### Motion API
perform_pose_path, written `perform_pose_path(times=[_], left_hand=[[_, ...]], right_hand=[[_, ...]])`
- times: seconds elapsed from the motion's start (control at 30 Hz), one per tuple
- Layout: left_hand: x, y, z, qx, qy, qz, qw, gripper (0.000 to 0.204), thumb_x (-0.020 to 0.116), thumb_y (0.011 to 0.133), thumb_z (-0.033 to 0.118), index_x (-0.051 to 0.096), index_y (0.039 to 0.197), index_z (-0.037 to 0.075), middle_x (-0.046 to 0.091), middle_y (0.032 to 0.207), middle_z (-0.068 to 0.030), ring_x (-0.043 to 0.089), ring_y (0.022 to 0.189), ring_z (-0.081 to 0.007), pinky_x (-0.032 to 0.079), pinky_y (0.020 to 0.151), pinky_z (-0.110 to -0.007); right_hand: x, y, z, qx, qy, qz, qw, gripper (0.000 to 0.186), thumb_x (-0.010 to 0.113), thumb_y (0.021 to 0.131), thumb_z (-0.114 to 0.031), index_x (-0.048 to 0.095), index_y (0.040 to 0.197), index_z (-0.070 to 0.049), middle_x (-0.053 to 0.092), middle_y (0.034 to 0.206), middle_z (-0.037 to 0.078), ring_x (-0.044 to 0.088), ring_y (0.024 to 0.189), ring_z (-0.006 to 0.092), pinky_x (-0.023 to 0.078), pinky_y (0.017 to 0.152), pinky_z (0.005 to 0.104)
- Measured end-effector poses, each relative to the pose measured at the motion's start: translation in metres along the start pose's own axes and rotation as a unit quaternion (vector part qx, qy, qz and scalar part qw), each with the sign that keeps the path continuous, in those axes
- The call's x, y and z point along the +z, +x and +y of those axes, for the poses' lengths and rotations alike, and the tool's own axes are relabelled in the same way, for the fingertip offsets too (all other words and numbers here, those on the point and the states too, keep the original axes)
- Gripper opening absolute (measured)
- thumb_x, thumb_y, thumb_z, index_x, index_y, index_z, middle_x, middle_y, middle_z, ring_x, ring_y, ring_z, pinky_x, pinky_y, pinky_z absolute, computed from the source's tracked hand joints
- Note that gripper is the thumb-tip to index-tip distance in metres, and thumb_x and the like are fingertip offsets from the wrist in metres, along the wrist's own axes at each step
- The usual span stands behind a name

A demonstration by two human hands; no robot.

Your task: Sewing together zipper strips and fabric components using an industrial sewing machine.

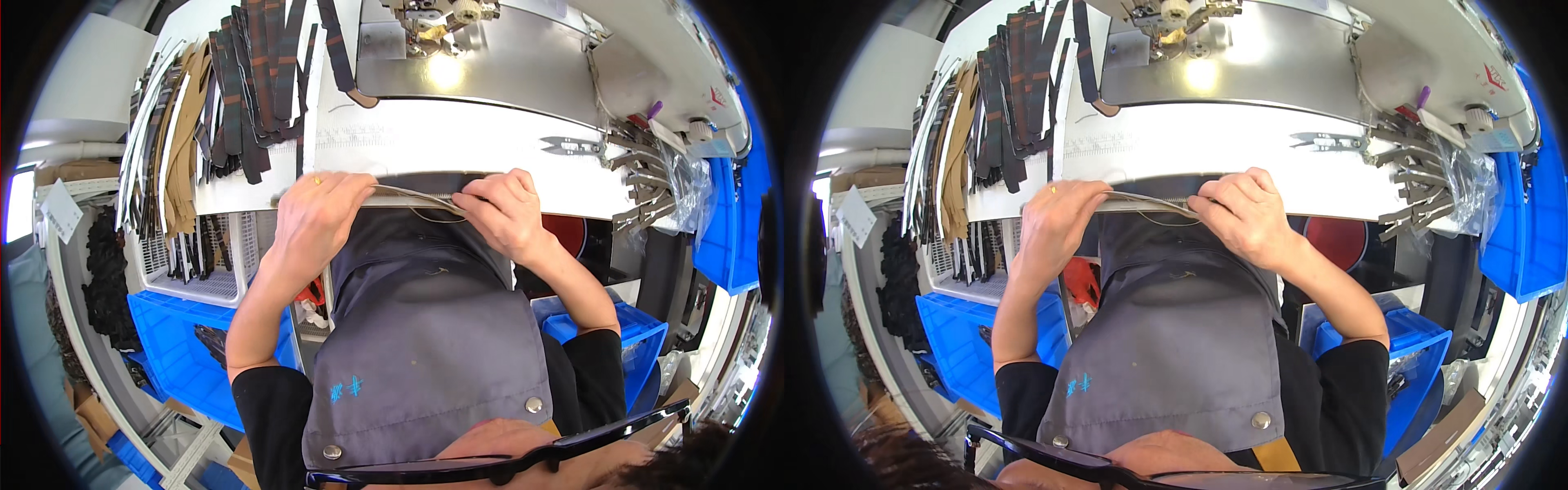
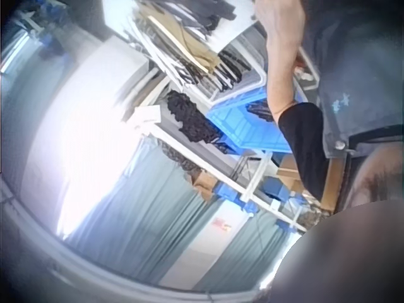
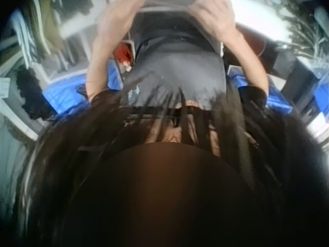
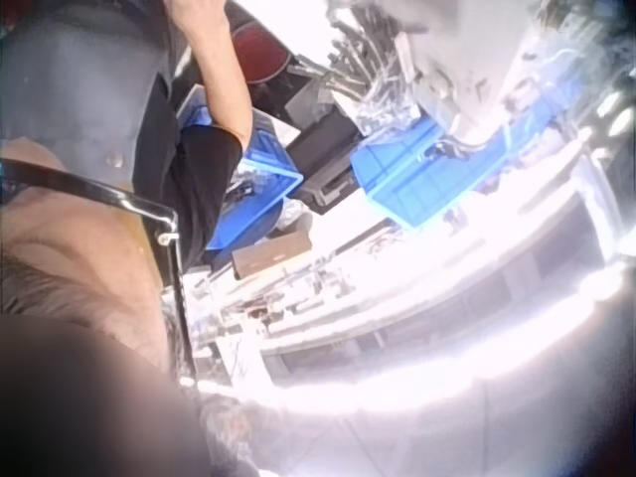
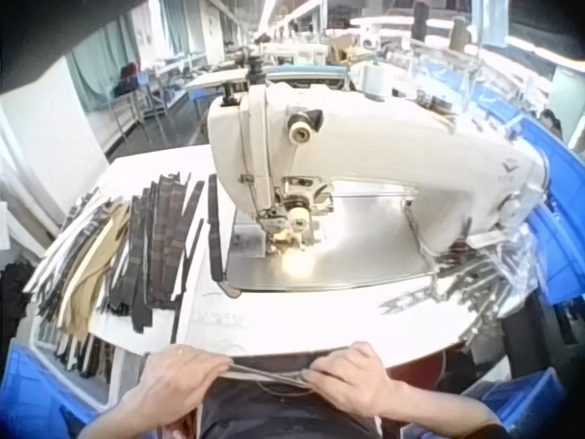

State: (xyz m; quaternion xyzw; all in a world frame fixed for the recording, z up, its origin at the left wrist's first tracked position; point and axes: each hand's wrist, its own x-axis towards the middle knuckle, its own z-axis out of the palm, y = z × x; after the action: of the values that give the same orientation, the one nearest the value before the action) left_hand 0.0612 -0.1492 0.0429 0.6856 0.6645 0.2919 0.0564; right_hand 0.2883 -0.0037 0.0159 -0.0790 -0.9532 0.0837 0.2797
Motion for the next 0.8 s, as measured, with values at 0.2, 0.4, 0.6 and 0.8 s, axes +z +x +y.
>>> perform_pose_path(times=[0.2,0.4,0.6,0.8], left_hand=[[-0.022,0.008,0.009,-0.224,-0.352,-0.153,0.896,0.016,0.059,0.092,0.012,0.065,0.094,-0.002,0.060,0.071,-0.0030,0.052,0.067,-0.0071,0.044,0.063,-0.023],[-0.008,0.011,-0.006,-0.268,-0.434,-0.167,0.844,0.018,0.055,0.095,0.012,0.065,0.098,-0.003,0.061,0.076,0.0037,0.050,0.070,-0.0019,0.043,0.063,-0.020],[0.001,0.007,-0.014,-0.291,-0.467,-0.150,0.821,0.020,0.054,0.095,0.012,0.064,0.103,-0.003,0.063,0.081,0.0027,0.053,0.075,-0.0021,0.045,0.067,-0.020],[0.000,0.007,-0.016,-0.290,-0.431,-0.131,0.844,0.019,0.055,0.094,0.009,0.065,0.103,-0.005,0.066,0.083,-0.0001,0.056,0.073,-0.0030,0.045,0.066,-0.019]], right_hand=[[-0.018,0.008,0.008,0.183,0.266,0.077,0.943,0.009,0.068,0.081,-0.005,0.070,0.090,-0.006,0.066,0.093,0.006,0.059,0.083,0.0179,0.042,0.082,0.0313],[-0.024,0.008,0.041,0.338,0.563,0.244,0.714,0.018,0.058,0.093,-0.013,0.069,0.096,0.001,0.069,0.096,0.013,0.064,0.083,0.0165,0.049,0.081,0.0292],[-0.059,-0.016,0.059,0.320,0.585,0.254,0.701,0.023,0.054,0.097,-0.019,0.066,0.100,0.002,0.041,0.049,-0.006,0.033,0.043,0.0043,0.036,0.056,0.0251],[-0.121,-0.033,0.032,0.349,0.351,-0.175,0.851,0.018,0.063,0.086,-0.013,0.068,0.074,-0.001,0.057,0.055,0.006,0.046,0.043,0.0177,0.039,0.050,0.0310]])
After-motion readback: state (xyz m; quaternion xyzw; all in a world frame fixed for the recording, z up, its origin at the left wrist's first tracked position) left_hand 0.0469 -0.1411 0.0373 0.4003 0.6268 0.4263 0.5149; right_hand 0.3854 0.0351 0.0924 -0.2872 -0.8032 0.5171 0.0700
